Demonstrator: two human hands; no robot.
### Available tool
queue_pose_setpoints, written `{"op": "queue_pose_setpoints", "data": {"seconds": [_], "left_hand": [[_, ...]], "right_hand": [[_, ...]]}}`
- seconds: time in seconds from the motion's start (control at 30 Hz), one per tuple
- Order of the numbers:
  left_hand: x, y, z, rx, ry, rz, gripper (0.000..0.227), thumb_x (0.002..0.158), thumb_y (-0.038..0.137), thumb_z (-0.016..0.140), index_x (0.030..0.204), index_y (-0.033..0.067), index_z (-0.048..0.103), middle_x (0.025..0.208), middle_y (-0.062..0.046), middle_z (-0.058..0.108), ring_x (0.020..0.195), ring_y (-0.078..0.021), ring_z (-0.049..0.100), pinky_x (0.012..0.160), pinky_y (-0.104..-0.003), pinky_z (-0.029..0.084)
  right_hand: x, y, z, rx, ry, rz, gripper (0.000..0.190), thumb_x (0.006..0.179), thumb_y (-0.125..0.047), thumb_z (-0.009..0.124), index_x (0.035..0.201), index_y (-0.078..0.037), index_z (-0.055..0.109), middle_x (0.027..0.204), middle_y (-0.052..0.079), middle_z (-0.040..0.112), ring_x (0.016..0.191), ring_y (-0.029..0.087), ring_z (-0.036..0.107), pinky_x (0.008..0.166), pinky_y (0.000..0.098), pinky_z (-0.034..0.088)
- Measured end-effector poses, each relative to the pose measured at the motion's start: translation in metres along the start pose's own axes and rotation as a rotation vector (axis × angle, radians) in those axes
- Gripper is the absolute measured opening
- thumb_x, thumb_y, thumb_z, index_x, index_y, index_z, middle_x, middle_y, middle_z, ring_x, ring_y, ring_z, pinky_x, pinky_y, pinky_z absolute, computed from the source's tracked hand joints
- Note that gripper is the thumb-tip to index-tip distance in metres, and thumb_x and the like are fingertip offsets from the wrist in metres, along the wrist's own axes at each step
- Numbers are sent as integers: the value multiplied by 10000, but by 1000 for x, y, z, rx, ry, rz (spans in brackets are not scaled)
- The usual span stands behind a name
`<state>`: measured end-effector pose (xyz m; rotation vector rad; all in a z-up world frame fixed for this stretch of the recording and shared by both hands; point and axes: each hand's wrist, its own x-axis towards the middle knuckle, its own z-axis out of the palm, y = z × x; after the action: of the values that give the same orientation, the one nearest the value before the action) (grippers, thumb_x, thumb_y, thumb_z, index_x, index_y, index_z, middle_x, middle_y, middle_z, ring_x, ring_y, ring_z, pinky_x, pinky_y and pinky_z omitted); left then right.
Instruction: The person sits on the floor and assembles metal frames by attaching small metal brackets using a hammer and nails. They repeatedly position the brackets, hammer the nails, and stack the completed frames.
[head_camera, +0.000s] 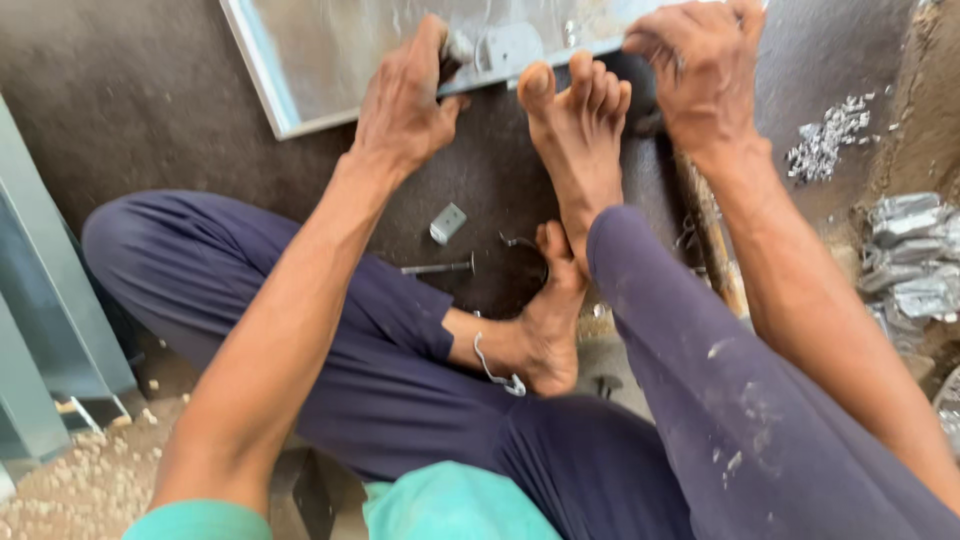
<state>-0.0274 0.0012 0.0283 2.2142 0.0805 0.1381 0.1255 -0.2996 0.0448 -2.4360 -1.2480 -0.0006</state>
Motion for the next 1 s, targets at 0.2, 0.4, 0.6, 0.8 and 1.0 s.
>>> {"op": "queue_pose_setpoints", "data": {"seconds": [0.2, 0.4, 0.6, 0.8, 1.0], "left_hand": [[11, -5, 2, 33, -43, -23, 497, 772, -58, 833, 1062, 17, 436, 897, -208, 655, 858, -391, 693, 743, -457, 542], [6, -13, 10, -27, -20, 31, 465, 806, -84, 817, 1081, 16, 456, 934, -190, 683, 881, -341, 718, 760, -427, 572], [12, -10, 6, 90, -86, -19, 427, 813, -34, 806, 1062, 35, 467, 836, -147, 630, 805, -283, 664, 736, -413, 550], [31, -12, 4, -765, 195, -500, 297, 985, 60, 728, 1215, 14, 547, 1076, -76, 591, 986, -195, 618, 906, -397, 554], [35, -12, -13, -400, 138, -11, 268, 1036, 43, 703, 1294, 90, 652, 1280, -92, 684, 1146, -241, 714, 984, -370, 596]], "right_hand": [[5, 6, 2, -17, 69, -7, 76, 1054, -171, 706, 1074, -107, 743, 1047, -2, 734, 1036, 188, 637, 1046, 404, 337], [-3, 5, -3, -27, 38, -12, 74, 1062, -170, 698, 1077, -113, 743, 1031, -6, 728, 1038, 179, 641, 1061, 406, 340], [4, 11, 14, -19, 8, 28, 92, 1085, -205, 712, 1103, -121, 742, 1058, -5, 735, 1069, 179, 648, 1075, 414, 340], [-13, -28, -34, -130, -30, 128, 336, 1051, -224, 761, 1294, -22, 650, 1213, 152, 674, 1152, 289, 609, 1045, 393, 383], [27, -100, 33, -197, -132, 140, 324, 958, -105, 619, 1276, -91, 557, 1110, 91, 609, 1086, 277, 587, 971, 400, 441]]}}
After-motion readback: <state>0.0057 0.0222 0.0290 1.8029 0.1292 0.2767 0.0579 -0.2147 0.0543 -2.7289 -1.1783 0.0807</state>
